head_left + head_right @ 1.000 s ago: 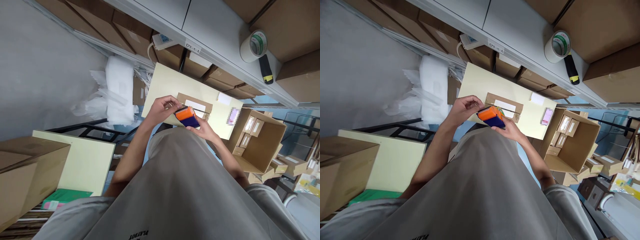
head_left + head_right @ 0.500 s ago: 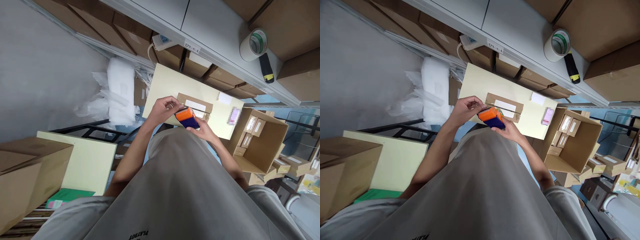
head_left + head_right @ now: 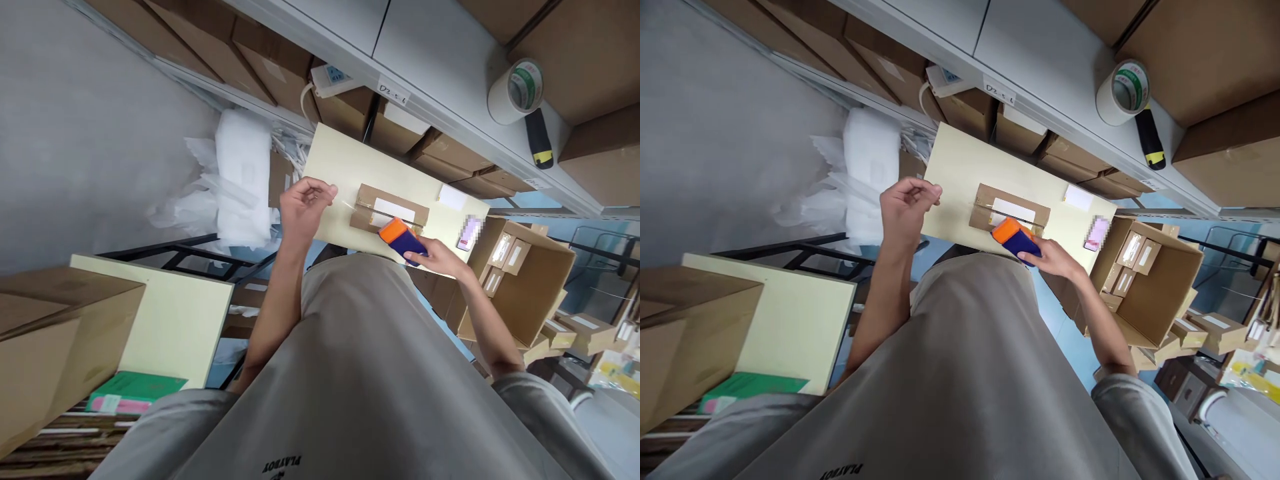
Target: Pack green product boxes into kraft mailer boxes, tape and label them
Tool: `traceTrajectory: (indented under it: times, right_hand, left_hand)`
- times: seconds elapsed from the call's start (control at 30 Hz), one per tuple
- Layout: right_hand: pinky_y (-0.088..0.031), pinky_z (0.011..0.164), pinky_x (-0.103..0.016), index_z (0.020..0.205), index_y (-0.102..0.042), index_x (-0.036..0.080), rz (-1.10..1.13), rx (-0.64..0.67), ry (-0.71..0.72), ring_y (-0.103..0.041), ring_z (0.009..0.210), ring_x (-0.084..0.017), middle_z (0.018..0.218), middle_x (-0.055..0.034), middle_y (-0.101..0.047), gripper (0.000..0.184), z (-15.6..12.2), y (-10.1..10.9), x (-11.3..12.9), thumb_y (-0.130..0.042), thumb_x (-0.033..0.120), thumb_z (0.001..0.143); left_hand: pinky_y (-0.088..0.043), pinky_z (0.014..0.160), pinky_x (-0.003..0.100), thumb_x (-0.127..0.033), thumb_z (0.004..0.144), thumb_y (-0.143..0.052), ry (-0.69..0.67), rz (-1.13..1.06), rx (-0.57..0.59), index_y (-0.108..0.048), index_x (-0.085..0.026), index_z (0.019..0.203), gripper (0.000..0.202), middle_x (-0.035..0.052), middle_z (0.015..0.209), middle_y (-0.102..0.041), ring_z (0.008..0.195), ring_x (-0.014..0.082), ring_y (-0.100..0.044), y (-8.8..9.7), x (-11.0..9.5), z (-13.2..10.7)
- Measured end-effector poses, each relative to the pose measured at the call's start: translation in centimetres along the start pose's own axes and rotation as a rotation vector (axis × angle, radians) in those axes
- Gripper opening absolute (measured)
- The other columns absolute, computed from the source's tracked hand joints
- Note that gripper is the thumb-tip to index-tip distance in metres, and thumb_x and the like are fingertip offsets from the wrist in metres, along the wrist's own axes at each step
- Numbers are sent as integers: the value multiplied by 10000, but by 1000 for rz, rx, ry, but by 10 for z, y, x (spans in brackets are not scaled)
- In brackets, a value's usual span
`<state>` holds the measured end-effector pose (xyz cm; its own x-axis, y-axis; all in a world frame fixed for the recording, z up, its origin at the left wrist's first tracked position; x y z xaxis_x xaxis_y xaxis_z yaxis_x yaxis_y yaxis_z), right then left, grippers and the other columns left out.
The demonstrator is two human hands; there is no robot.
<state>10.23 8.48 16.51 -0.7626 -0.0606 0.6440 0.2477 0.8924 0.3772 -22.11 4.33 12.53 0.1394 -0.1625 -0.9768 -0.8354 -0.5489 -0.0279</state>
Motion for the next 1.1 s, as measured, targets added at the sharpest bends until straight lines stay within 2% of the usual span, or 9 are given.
traceTrajectory:
  times: [0.1, 0.23, 0.4, 0.57, 0.73, 0.87, 1.0, 1.1]
  right_hand:
    - [-533, 718, -328, 1033, -718, 208, 48, 83, -29, -709, 751, -214, 876, -64, -796, 612, 3, 22, -6, -676, 816, 983]
    - [-478, 645, -318, 908, -723, 201, -29, 69, -134, -663, 664, -193, 740, -37, -728, 704, 27, 52, -14, -732, 904, 876]
    - [-439, 644, -327, 888, -742, 198, -126, 90, -165, -627, 670, -194, 710, -25, -695, 809, 60, 58, -17, -719, 1002, 801]
    - [-433, 642, -327, 836, -705, 209, -160, 100, -186, -595, 655, -180, 694, -23, -664, 820, 76, 55, -24, -724, 1027, 773]
    - [-457, 644, -319, 874, -714, 209, -149, 112, -205, -606, 668, -174, 740, -20, -690, 818, 76, 55, -21, -724, 1022, 785]
    - [-480, 650, -310, 912, -713, 214, -148, 108, -222, -635, 703, -178, 764, -10, -702, 816, 73, 54, -19, -708, 1024, 808]
    - [-464, 635, -315, 890, -694, 221, -174, 100, -238, -628, 679, -177, 735, -4, -685, 794, 73, 53, -21, -709, 1011, 821]
    - [-464, 655, -323, 932, -719, 213, -163, 104, -241, -637, 691, -184, 748, -10, -699, 766, 73, 52, -23, -711, 974, 849]
  left_hand:
    - [-528, 670, 248, -341, 896, -961, 57, -48, -76, -722, -202, 840, 283, -7, 776, -684, 700, 124, -659, 10, 30, 11]
    - [-483, 615, 246, -356, 873, -982, 181, -110, -159, -699, -212, 782, 330, -19, 695, -664, 619, 113, -601, 2, 80, 7]
    - [-457, 603, 245, -354, 857, -985, 279, -119, -229, -702, -210, 767, 329, -16, 690, -671, 629, 114, -606, -7, 122, -2]
    - [-467, 622, 246, -340, 858, -969, 352, -122, -246, -705, -211, 761, 310, -9, 719, -697, 653, 120, -617, -7, 153, 0]
    - [-485, 655, 257, -320, 862, -954, 390, -127, -225, -716, -212, 773, 277, 0, 752, -729, 681, 128, -621, -14, 177, 6]
    - [-505, 713, 274, -325, 873, -931, 396, -134, -162, -721, -212, 783, 255, -2, 753, -727, 701, 134, -635, -29, 191, 9]
    - [-531, 801, 290, -439, 850, -965, 368, -145, -37, -694, -217, 788, 356, 3, 789, -732, 767, 155, -674, -47, 201, 9]
    - [-520, 807, 287, -448, 811, -1003, 383, -75, -14, -692, -225, 861, 386, -20, 762, -694, 776, 162, -670, -45, 207, 9]
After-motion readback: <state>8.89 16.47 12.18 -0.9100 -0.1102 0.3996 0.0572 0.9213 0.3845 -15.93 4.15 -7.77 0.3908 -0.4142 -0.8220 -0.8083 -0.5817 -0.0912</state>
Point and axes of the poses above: each hand's wrist, its own z-axis towards the middle knuckle, its own y-axis out of the back of the hand, x = y × z, the point moved 9 cm from there along z, towards the middle knuckle
